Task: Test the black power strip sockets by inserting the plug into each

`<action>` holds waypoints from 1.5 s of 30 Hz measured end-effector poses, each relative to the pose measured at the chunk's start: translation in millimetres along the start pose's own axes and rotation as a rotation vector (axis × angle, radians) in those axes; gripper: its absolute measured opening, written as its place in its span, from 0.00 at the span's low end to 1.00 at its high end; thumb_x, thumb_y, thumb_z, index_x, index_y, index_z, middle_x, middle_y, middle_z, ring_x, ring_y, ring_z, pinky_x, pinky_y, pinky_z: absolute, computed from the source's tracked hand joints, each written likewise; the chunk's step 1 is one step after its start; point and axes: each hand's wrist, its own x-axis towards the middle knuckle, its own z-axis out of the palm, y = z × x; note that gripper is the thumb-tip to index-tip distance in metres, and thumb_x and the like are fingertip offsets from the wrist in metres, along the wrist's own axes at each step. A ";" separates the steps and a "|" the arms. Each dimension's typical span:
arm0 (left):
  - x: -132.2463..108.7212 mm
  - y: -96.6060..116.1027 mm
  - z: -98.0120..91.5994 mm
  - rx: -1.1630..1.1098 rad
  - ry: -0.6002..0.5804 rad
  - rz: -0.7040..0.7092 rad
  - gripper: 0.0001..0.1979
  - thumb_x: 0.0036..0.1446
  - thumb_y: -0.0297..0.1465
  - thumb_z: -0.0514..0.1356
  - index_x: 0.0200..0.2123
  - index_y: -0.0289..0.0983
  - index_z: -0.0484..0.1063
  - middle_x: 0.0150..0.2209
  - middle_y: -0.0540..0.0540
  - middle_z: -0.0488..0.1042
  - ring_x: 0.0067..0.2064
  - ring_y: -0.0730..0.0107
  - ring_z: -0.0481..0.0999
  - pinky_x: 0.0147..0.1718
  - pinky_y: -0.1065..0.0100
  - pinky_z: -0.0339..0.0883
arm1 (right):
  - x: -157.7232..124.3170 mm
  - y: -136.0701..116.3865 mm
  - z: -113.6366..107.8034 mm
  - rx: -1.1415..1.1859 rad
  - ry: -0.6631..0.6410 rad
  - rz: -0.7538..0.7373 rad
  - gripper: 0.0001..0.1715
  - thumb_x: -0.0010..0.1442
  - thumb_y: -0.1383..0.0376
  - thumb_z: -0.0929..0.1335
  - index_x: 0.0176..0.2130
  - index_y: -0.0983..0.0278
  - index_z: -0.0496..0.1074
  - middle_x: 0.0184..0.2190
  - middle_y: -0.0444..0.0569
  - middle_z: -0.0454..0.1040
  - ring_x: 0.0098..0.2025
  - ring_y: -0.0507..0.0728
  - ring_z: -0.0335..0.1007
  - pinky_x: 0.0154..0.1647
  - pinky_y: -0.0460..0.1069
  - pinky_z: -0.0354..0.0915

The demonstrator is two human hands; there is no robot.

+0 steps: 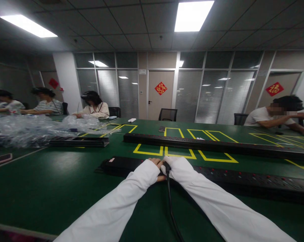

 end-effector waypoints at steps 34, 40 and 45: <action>-6.6 -8.3 4.3 0.056 0.058 -0.002 0.34 0.52 0.49 0.55 0.56 0.34 0.57 0.47 0.40 0.70 0.48 0.54 0.68 0.45 0.57 0.63 | 8.5 3.5 3.1 0.167 -0.045 0.099 0.16 0.54 0.52 0.64 0.36 0.59 0.69 0.24 0.42 0.70 0.24 0.50 0.61 0.25 0.43 0.53; -7.4 -8.3 3.0 0.062 0.050 0.004 0.35 0.52 0.51 0.54 0.57 0.34 0.57 0.46 0.39 0.70 0.46 0.54 0.69 0.44 0.57 0.63 | 8.6 2.2 5.4 0.226 0.018 0.122 0.18 0.53 0.51 0.64 0.38 0.60 0.71 0.22 0.42 0.69 0.23 0.50 0.61 0.24 0.44 0.54; -6.4 -8.8 3.6 0.051 0.039 0.007 0.36 0.53 0.53 0.51 0.56 0.33 0.58 0.48 0.36 0.69 0.47 0.51 0.68 0.45 0.56 0.62 | 0.7 11.8 -3.2 0.466 0.278 0.377 0.20 0.57 0.51 0.59 0.35 0.62 0.70 0.21 0.43 0.67 0.23 0.51 0.62 0.24 0.44 0.57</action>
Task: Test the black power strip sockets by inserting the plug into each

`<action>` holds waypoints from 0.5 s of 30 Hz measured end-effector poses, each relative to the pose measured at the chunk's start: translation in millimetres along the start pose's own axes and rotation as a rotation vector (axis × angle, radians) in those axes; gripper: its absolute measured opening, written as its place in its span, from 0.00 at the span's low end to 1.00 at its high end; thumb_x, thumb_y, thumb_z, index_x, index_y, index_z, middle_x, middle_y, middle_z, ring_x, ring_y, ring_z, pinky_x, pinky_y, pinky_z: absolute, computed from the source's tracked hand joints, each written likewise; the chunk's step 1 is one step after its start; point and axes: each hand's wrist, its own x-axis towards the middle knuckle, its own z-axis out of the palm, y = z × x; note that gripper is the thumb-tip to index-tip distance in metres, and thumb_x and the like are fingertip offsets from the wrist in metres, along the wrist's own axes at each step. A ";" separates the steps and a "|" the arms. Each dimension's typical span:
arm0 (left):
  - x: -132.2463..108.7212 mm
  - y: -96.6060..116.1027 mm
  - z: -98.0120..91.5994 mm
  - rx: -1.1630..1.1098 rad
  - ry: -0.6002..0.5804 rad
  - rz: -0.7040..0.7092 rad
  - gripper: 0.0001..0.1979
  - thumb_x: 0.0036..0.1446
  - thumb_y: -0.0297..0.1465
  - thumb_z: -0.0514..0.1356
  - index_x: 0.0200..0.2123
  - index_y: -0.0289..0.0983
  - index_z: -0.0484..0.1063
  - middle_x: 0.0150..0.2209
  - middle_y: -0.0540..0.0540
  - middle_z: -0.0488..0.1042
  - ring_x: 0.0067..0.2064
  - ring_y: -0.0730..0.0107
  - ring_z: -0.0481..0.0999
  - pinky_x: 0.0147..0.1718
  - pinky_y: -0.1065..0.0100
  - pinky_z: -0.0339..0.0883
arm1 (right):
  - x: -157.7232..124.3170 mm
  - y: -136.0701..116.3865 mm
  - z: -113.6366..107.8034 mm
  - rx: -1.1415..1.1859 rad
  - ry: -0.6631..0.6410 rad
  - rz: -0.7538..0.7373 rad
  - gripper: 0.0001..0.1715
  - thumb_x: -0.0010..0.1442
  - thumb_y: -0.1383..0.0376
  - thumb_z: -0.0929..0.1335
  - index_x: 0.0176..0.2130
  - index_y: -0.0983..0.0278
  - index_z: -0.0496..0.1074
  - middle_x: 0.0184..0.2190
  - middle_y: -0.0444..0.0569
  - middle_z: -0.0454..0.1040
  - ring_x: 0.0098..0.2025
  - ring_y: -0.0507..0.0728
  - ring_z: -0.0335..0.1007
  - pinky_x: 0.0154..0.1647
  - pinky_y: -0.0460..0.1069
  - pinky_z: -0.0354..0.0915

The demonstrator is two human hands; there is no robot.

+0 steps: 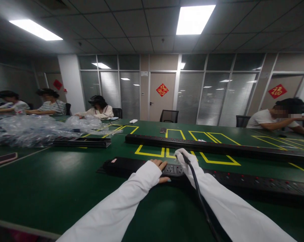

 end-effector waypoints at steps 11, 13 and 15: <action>-0.5 -0.6 2.6 -0.001 0.009 -0.013 0.37 0.52 0.54 0.51 0.57 0.34 0.58 0.48 0.36 0.69 0.48 0.51 0.68 0.46 0.56 0.62 | 2.2 23.6 -9.7 -0.164 -0.240 -0.086 0.19 0.55 0.53 0.60 0.25 0.63 0.68 0.16 0.42 0.63 0.18 0.49 0.56 0.20 0.44 0.52; -1.0 -1.2 3.5 0.002 0.001 -0.008 0.36 0.53 0.54 0.51 0.57 0.34 0.58 0.48 0.36 0.68 0.48 0.51 0.68 0.46 0.56 0.62 | 0.7 24.2 -9.4 -0.171 -0.213 -0.095 0.19 0.56 0.53 0.59 0.26 0.63 0.68 0.16 0.42 0.63 0.18 0.49 0.57 0.21 0.44 0.53; -1.0 -1.3 3.6 0.005 -0.005 -0.008 0.36 0.53 0.54 0.50 0.57 0.35 0.58 0.49 0.36 0.68 0.48 0.51 0.68 0.46 0.56 0.62 | -0.7 23.7 -10.8 -0.168 -0.214 -0.096 0.19 0.56 0.53 0.59 0.26 0.63 0.68 0.16 0.42 0.64 0.18 0.49 0.58 0.21 0.44 0.53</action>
